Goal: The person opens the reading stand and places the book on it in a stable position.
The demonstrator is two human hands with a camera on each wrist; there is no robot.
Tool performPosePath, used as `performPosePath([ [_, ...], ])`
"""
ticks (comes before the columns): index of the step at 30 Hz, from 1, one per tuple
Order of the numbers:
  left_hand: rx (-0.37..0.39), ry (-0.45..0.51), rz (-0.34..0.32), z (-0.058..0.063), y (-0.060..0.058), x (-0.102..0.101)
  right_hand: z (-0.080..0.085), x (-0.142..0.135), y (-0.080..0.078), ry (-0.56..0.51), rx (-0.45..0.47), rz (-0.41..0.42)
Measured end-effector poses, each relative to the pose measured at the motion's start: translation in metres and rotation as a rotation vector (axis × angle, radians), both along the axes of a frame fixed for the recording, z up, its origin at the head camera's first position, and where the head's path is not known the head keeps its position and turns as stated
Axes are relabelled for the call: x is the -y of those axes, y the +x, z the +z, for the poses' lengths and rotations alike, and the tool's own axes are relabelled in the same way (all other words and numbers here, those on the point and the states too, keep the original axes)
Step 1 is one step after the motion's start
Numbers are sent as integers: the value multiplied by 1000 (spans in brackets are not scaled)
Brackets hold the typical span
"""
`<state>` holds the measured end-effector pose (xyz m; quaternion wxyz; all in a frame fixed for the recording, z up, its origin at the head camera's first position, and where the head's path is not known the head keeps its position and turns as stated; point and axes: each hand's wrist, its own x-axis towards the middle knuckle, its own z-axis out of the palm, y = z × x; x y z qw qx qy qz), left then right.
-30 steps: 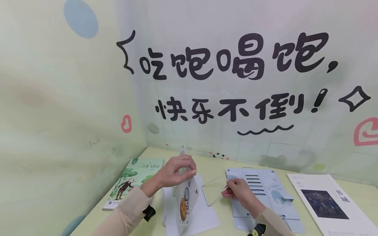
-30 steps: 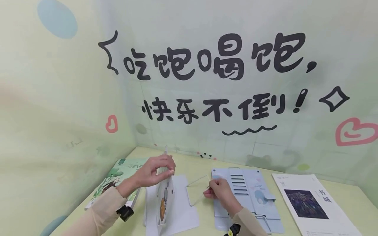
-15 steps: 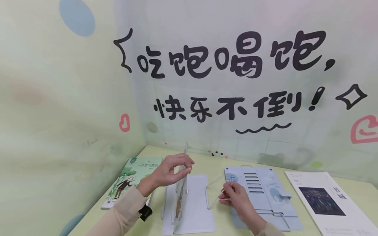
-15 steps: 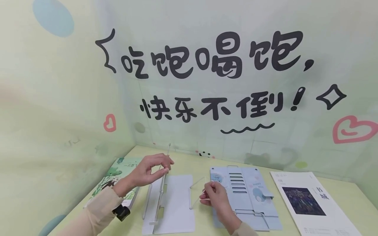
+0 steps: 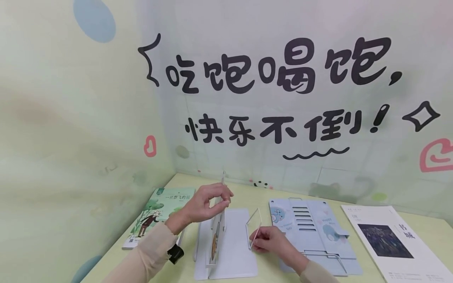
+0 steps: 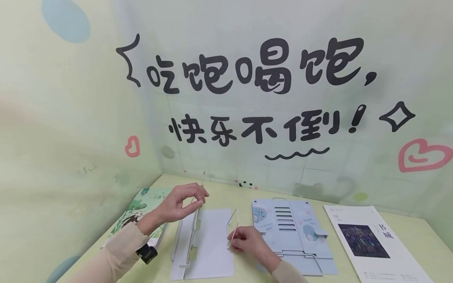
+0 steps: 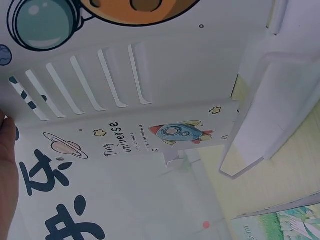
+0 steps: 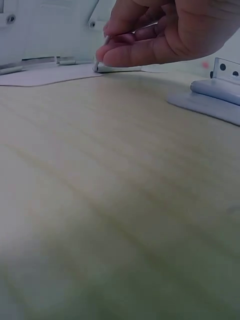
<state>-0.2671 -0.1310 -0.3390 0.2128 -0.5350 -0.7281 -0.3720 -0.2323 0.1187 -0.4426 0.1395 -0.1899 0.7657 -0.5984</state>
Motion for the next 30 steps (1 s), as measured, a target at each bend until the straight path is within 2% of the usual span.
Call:
performPosePath([
  [9, 38, -7, 14, 2, 1, -3, 0, 15, -9, 207, -153, 45],
  [12, 49, -9, 0, 1, 1, -4, 2, 20, -8, 252, -162, 49],
  [19, 22, -30, -66, 0, 2, -7, 5, 28, 0, 296, -163, 86],
  [30, 41, -36, -56, -4, 4, -6, -1, 26, 2, 309, -179, 101],
])
